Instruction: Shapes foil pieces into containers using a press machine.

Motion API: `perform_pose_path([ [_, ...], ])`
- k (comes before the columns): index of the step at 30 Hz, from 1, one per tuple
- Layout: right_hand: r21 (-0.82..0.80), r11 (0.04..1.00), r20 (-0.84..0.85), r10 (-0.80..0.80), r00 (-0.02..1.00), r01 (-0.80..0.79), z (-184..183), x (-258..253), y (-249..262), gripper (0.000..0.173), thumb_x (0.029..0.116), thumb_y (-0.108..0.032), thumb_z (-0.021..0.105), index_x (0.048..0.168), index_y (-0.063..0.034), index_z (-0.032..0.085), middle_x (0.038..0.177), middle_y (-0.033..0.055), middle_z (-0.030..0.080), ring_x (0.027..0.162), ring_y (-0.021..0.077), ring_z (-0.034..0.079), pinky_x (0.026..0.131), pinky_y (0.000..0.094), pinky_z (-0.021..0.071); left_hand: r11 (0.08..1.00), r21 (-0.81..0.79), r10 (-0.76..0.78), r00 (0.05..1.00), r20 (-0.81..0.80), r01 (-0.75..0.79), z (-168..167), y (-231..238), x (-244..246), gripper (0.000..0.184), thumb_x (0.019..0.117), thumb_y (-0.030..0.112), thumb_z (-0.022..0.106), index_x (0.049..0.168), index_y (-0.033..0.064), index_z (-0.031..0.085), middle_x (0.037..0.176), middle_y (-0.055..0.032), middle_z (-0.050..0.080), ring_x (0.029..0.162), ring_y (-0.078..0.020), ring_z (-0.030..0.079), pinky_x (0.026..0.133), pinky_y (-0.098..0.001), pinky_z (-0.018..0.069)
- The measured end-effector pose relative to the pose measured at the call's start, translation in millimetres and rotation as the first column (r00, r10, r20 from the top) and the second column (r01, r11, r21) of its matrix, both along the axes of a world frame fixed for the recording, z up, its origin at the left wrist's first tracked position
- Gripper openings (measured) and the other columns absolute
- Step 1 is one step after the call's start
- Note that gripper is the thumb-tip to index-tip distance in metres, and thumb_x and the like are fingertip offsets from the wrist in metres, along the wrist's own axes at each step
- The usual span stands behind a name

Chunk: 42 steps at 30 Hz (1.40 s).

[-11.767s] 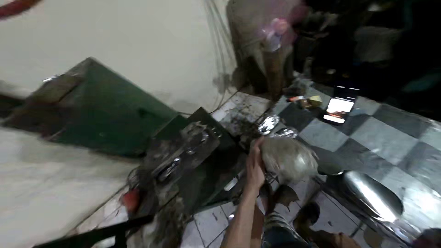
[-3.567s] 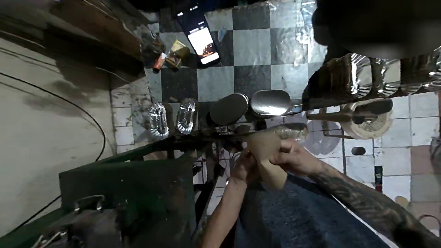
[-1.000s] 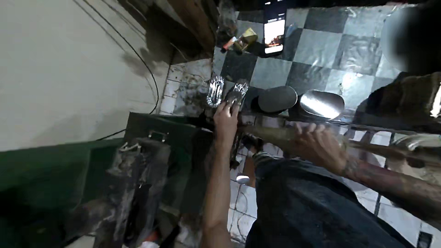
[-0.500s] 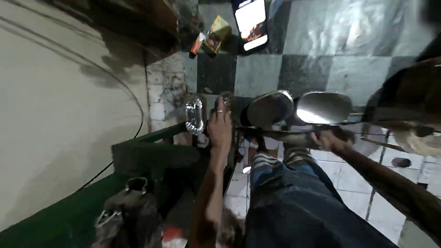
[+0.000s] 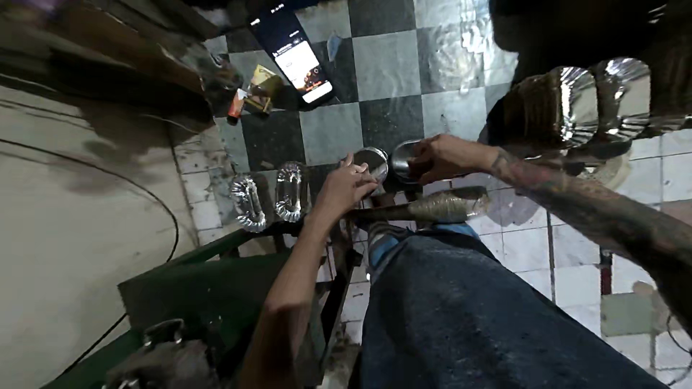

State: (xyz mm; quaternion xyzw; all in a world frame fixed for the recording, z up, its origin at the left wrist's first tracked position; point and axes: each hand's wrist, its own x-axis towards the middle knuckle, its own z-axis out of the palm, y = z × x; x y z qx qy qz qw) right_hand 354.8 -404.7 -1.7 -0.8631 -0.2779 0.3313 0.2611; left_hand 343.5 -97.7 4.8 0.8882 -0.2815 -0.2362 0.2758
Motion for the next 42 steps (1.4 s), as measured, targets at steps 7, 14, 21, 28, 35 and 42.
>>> perform_pose_path([
  [7,0.045,0.999,0.026,0.028,0.999,-0.029,-4.8,0.7,-0.9,0.032,0.0913,-0.027,0.078,0.118,-0.01,0.077,0.11,0.0139,0.072,0.102,0.0317,0.068,0.092,0.0533,0.0547,0.993,0.094,-0.07,0.997,0.044,0.065,-5.9,-7.1,1.0,0.033,0.0994,0.022,0.064,0.129,0.0089,0.071,0.134,-0.0172,0.067,0.141,-0.0415,0.048,0.119,-0.0533,0.0359],
  [14,0.188,0.935,0.435,-0.352,0.828,0.299,11.8,-85.4,27.3,0.039,0.0956,-0.007,0.06,0.134,0.0031,0.063,0.131,0.0271,0.063,0.118,0.0459,0.063,0.096,0.0609,0.0525,0.962,-0.093,0.273,0.934,0.23,-0.258,28.9,-23.8,-63.1,0.03,0.102,0.006,0.057,0.129,0.0004,0.067,0.128,-0.0122,0.071,0.121,-0.026,0.067,0.108,-0.0431,0.0505],
  [21,0.497,0.395,-0.337,-0.733,0.591,0.773,68.1,-147.8,83.5,0.032,0.1031,-0.017,0.045,0.125,0.0014,0.061,0.099,0.001,0.069,0.089,-0.0001,0.066,0.081,0.0231,0.0577,0.188,-0.416,0.407,0.456,-0.792,-0.89,28.1,-51.4,-148.5,0.027,0.106,0.01,0.049,0.125,-0.0072,0.058,0.11,-0.0107,0.069,0.104,-0.013,0.067,0.097,-0.0355,0.0563],
  [28,0.463,0.493,-0.6,-0.437,0.67,0.736,77.5,-167.1,48.4,0.035,0.1031,-0.013,0.048,0.136,-0.0019,0.052,0.115,-0.0041,0.069,0.102,-0.0019,0.066,0.091,0.0209,0.0574,0.08,-0.27,0.215,0.281,-0.935,-0.96,23.3,-72.4,-176.9,0.022,0.1033,0.007,0.048,0.121,0.0007,0.06,0.104,-0.003,0.073,0.095,-0.01,0.071,0.088,-0.0333,0.0607],
  [35,0.53,0.506,-0.476,-0.486,0.733,0.68,89.5,-202.0,7.0,0.035,0.1031,-0.018,0.059,0.13,0.0039,0.056,0.114,-0.0023,0.072,0.102,-0.0028,0.067,0.09,0.0201,0.0586,0.136,-0.478,0.256,0.497,-0.829,-0.868,24.5,-100.7,-197.3,0.021,0.1016,0.014,0.059,0.118,0.0057,0.069,0.105,0.0024,0.075,0.098,-0.0064,0.071,0.09,-0.0297,0.0604],
  [42,0.129,0.751,-0.362,-0.572,0.736,0.647,7.5,-199.9,-43.9,0.023,0.1009,-0.013,0.058,0.109,0.0025,0.073,0.096,0.0105,0.074,0.089,0.0148,0.071,0.087,0.0365,0.0579,0.862,-0.156,0.309,0.744,-0.592,-0.482,-86.1,-139.5,-151.1,0.045,0.099,0.012,0.063,0.142,0.002,0.058,0.145,-0.0155,0.056,0.135,-0.0249,0.052,0.115,-0.0405,0.0414],
])
